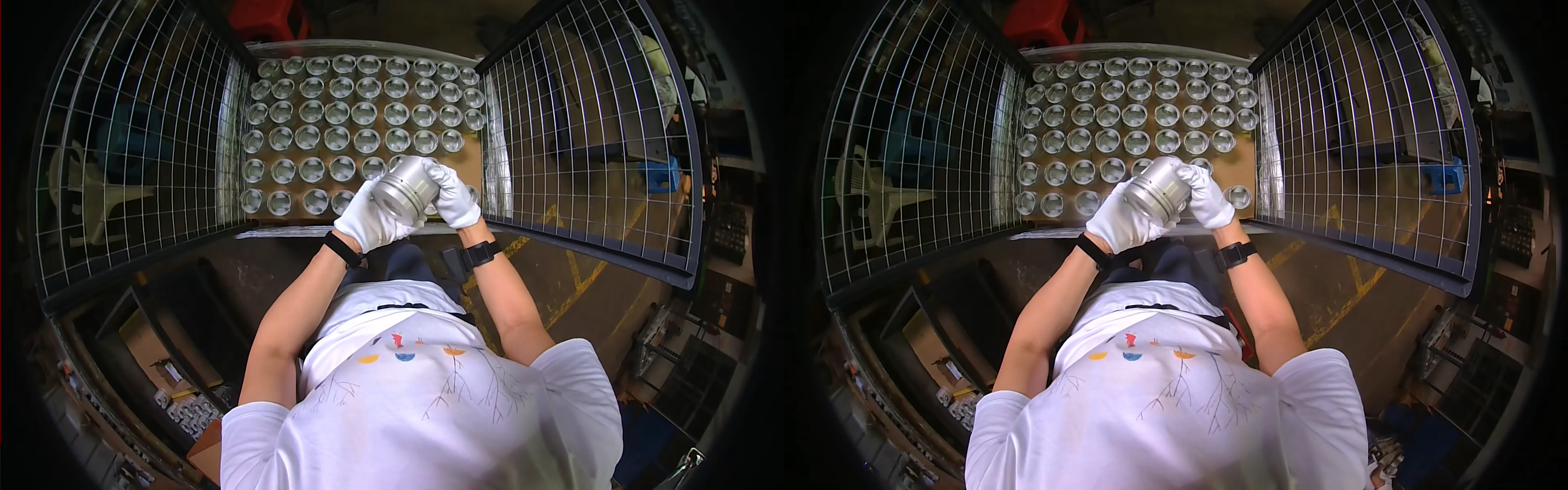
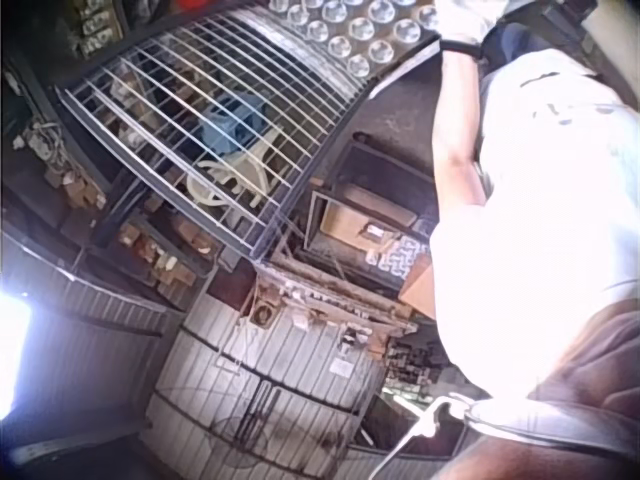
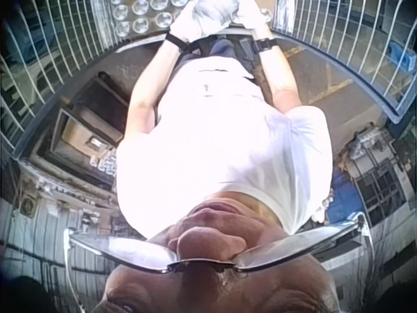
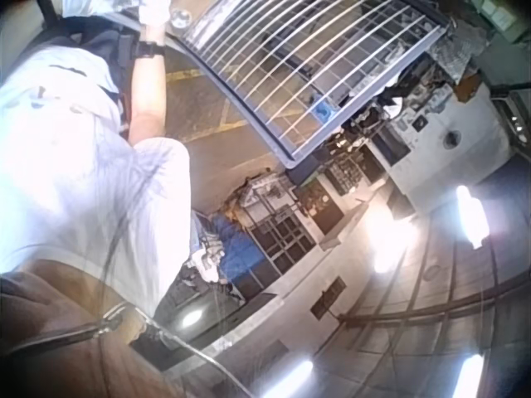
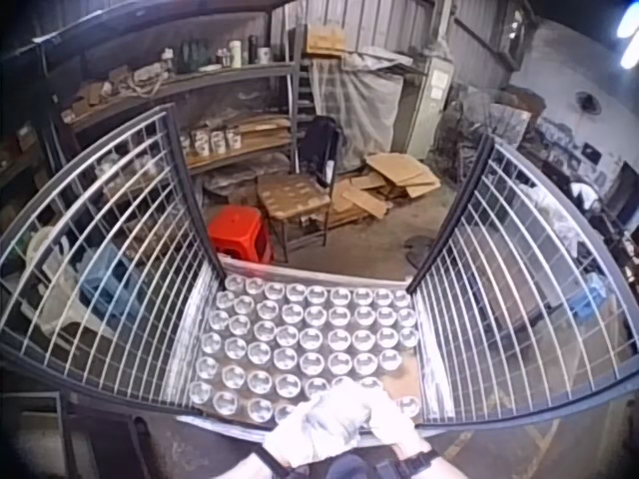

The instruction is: Sorting and transferring metal pistons from a pallet to a crate, and marking one with a marker.

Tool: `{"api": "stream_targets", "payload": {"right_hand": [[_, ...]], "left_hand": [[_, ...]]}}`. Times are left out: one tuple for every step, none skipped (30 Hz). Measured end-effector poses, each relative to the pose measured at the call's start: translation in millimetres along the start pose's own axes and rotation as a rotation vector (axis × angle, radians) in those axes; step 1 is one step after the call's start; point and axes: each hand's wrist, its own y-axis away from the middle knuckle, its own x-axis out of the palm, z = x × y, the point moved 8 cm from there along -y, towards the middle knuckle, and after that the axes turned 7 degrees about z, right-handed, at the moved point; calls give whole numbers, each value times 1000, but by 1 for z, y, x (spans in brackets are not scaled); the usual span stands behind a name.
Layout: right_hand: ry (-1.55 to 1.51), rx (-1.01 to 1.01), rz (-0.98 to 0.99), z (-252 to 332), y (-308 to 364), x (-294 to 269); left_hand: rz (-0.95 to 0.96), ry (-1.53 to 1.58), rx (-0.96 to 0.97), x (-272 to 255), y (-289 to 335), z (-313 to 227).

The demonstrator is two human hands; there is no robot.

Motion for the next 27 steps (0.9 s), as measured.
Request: {"api": "stream_targets", "payload": {"right_hand": [[130,-41,-8,-2,2,-7],[261,-82,-15,-3,4,-14],[237,-3,17,-2,4,-6],[219,75,41,3,6,3],[205,111,74,5,6,10],[192,142,100,6,7,13],[224,95,93,6,7,9],[256,47,87,1,8,2],[285,0,83,4,7,4],[307,-17,54,4,6,3],[328,-35,25,4,5,2],[349,-51,-5,7,5,2],[537,-176,-5,14,6,2],[724,-301,-6,18,7,1],[910,-424,-6,22,10,4],[749,-275,2,22,5,9],[587,-127,10,23,4,15],[429,18,10,26,4,21],[503,57,37,31,5,26],[576,96,65,36,6,28],[650,137,92,37,9,26],[957,-7,104,48,12,28],[1261,-157,116,55,16,31],[1564,-316,125,58,21,39],[1494,-471,103,64,26,42],[1488,-405,123,59,24,37],[1478,-338,143,57,22,36]], "left_hand": [[-1,-5,22,-5,-2,-2],[-2,-9,43,-9,-5,-5],[-6,-12,76,-14,-4,-9],[-38,-75,120,-16,-3,-13],[-71,-138,164,-17,-1,-16],[-102,-204,201,-15,0,-19],[-135,-271,244,-13,1,-22],[-167,-339,287,-11,3,-24],[-201,-407,333,-10,6,-27],[-227,-492,399,-9,10,-31],[-252,-577,464,-6,13,-34],[-277,-662,529,-3,17,-37],[-281,-706,536,0,18,-37],[-271,-700,512,1,16,-36],[-263,-691,489,1,16,-35],[-261,-681,475,-1,18,-36],[-273,-629,443,-8,19,-37],[-241,-570,387,-8,17,-36],[-211,-511,332,-8,16,-35],[-182,-452,278,-8,14,-32],[-185,-406,230,-8,12,-29],[-151,-374,190,-6,11,-26],[-118,-343,149,-4,11,-23],[-82,-311,109,-2,11,-21],[-43,-320,82,-1,9,-21],[-55,-288,69,-3,8,-20],[-70,-255,57,-1,8,-18]]}}
